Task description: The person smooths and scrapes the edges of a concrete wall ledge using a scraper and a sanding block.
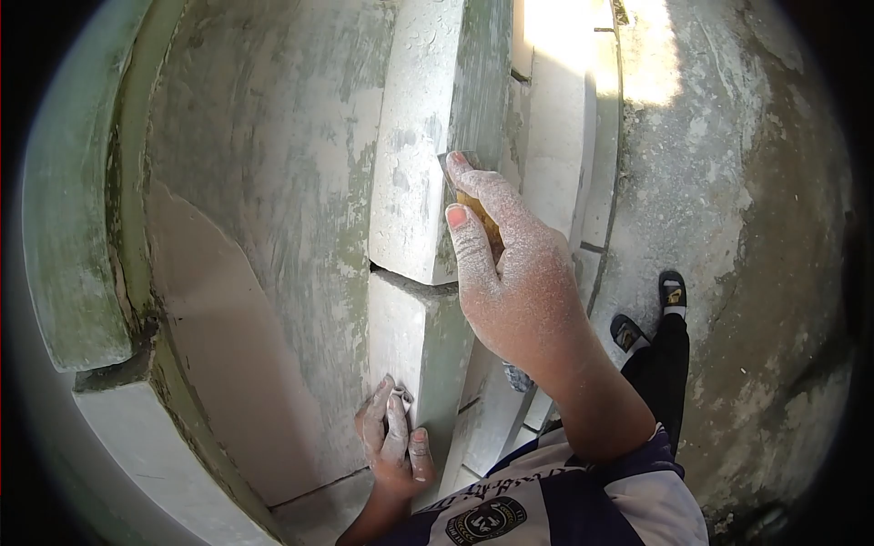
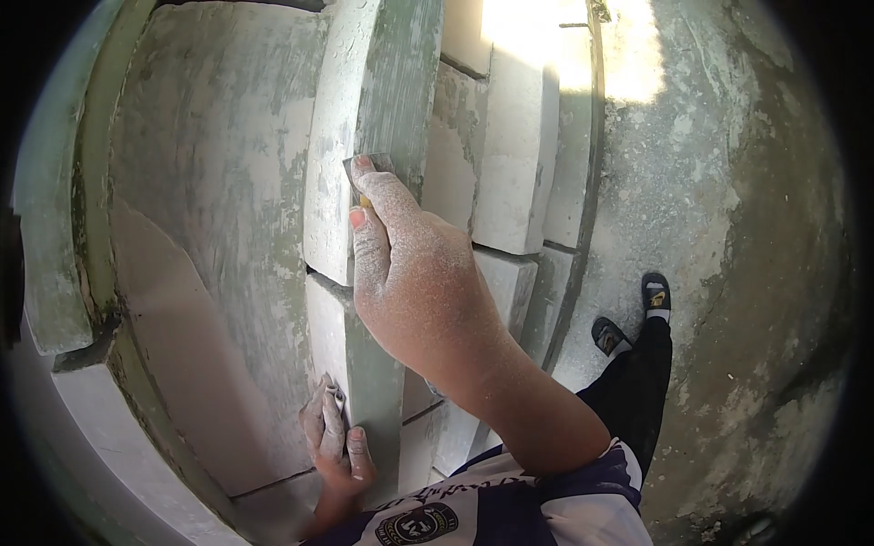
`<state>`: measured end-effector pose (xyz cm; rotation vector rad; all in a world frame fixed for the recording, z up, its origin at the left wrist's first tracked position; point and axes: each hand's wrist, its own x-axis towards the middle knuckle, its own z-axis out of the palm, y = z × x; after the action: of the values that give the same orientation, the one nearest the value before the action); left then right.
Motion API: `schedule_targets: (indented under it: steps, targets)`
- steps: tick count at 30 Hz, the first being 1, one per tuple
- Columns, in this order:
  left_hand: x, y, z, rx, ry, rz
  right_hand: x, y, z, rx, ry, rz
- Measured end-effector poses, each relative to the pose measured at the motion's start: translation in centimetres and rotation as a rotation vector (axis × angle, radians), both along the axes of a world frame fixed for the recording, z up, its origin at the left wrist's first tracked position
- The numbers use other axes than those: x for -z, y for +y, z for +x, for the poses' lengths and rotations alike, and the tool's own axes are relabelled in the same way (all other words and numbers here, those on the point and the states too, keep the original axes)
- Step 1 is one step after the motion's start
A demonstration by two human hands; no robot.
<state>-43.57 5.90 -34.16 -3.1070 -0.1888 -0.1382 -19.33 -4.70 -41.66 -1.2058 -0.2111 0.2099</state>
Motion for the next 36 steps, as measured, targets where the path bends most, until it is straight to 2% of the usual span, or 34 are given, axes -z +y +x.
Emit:
schedule_targets:
  steps: [4, 6, 10, 16, 22, 25, 28, 31, 34, 36]
  targets:
    - [0.0, 0.1, 0.3, 0.016, -0.004, -0.011, 0.1, -0.6, -2.1, -0.066, -0.036, -0.065]
    - [-0.1, 0.0, 0.2, 0.010, 0.016, 0.001, -0.6, -0.6, -0.1, -0.072, 0.019, -0.058]
    - [0.0, 0.3, -0.3, 0.003, 0.009, -0.010, -0.9, 0.3, 2.5, 0.057, -0.074, -0.040]
    - [-0.2, 0.0, 0.3, 0.035, 0.014, 0.037, 0.0, 0.1, 0.0, 0.073, -0.140, -0.017]
    - [0.1, 0.1, 0.1, 0.019, 0.016, 0.040, -1.5, 0.2, 7.2, 0.065, 0.018, -0.146]
    - [0.1, 0.0, -0.1, -0.011, 0.022, 0.024, -1.2, -0.4, 5.1, -0.053, 0.083, -0.139]
    - [0.1, 0.1, 0.1, -0.004, 0.020, 0.019, -0.6, -0.4, 2.9, 0.009, -0.024, -0.100]
    - [-0.1, -0.2, 0.1, -0.001, 0.034, 0.039, -1.2, -0.8, 5.7, -0.054, 0.071, -0.116]
    - [-0.2, -0.1, 0.2, 0.013, 0.042, 0.059, -1.0, -0.5, 7.8, 0.082, -0.023, -0.165]
    - [-0.2, -0.1, 0.2, 0.018, 0.041, 0.059, -0.4, -0.4, 6.3, 0.074, -0.054, -0.154]
